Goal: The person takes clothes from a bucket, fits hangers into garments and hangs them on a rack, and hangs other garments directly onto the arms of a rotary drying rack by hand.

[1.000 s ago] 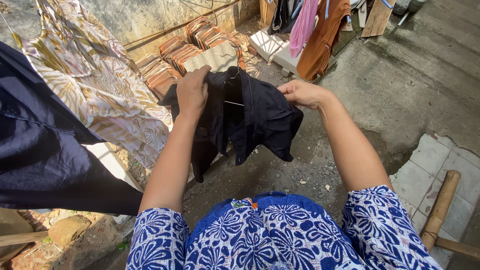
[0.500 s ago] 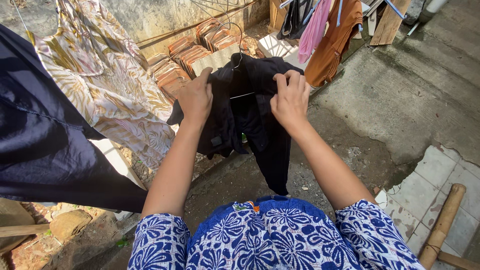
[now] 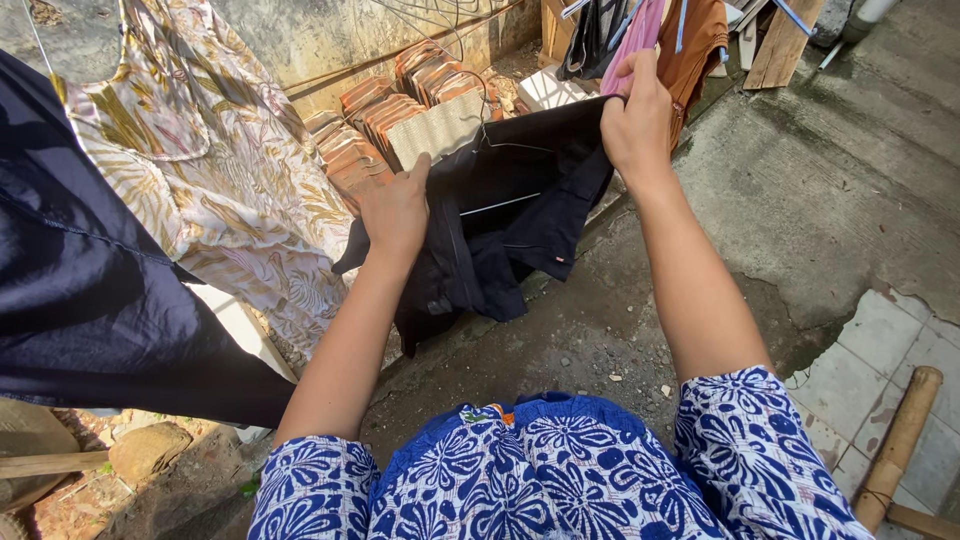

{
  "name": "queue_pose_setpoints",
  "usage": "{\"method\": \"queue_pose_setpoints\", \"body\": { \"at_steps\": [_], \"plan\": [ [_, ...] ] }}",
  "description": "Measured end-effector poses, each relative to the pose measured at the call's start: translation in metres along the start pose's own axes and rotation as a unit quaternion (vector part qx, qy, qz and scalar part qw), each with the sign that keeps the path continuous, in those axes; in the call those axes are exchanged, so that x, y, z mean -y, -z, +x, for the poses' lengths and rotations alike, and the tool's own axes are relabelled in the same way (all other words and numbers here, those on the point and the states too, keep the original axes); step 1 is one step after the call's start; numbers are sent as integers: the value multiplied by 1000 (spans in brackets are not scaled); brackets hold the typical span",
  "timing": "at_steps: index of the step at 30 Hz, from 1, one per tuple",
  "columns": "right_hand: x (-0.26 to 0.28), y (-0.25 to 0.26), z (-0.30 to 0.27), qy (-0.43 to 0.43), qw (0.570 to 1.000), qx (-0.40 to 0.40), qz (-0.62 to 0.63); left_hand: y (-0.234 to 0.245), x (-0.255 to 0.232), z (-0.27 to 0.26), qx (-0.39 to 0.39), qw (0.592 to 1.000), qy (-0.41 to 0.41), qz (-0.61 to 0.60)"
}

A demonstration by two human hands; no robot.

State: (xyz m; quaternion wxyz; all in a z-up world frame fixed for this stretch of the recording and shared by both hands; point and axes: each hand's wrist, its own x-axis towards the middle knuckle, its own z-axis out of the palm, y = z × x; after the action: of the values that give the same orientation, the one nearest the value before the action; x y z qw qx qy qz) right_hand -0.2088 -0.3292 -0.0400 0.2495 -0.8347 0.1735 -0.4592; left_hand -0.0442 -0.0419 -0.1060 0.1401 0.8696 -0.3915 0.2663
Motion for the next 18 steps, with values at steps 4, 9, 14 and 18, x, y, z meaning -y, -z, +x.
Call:
{"method": "queue_pose_setpoints", "body": {
  "at_steps": [4,9,14,18],
  "plan": [
    [45,12,-6,57,998,1,7,-12,-2,-1,-26,998,4,-49],
    [71,14,-60,-179,820,501,213,2,11,5,-94,983,21,-158],
    [15,21,-35,-125,944,256,169,15,11,0,-122,967,-4,-225],
    [-2,4,-31,-97,930,340,103,20,11,2,-112,969,-11,-220]
  ]
}}
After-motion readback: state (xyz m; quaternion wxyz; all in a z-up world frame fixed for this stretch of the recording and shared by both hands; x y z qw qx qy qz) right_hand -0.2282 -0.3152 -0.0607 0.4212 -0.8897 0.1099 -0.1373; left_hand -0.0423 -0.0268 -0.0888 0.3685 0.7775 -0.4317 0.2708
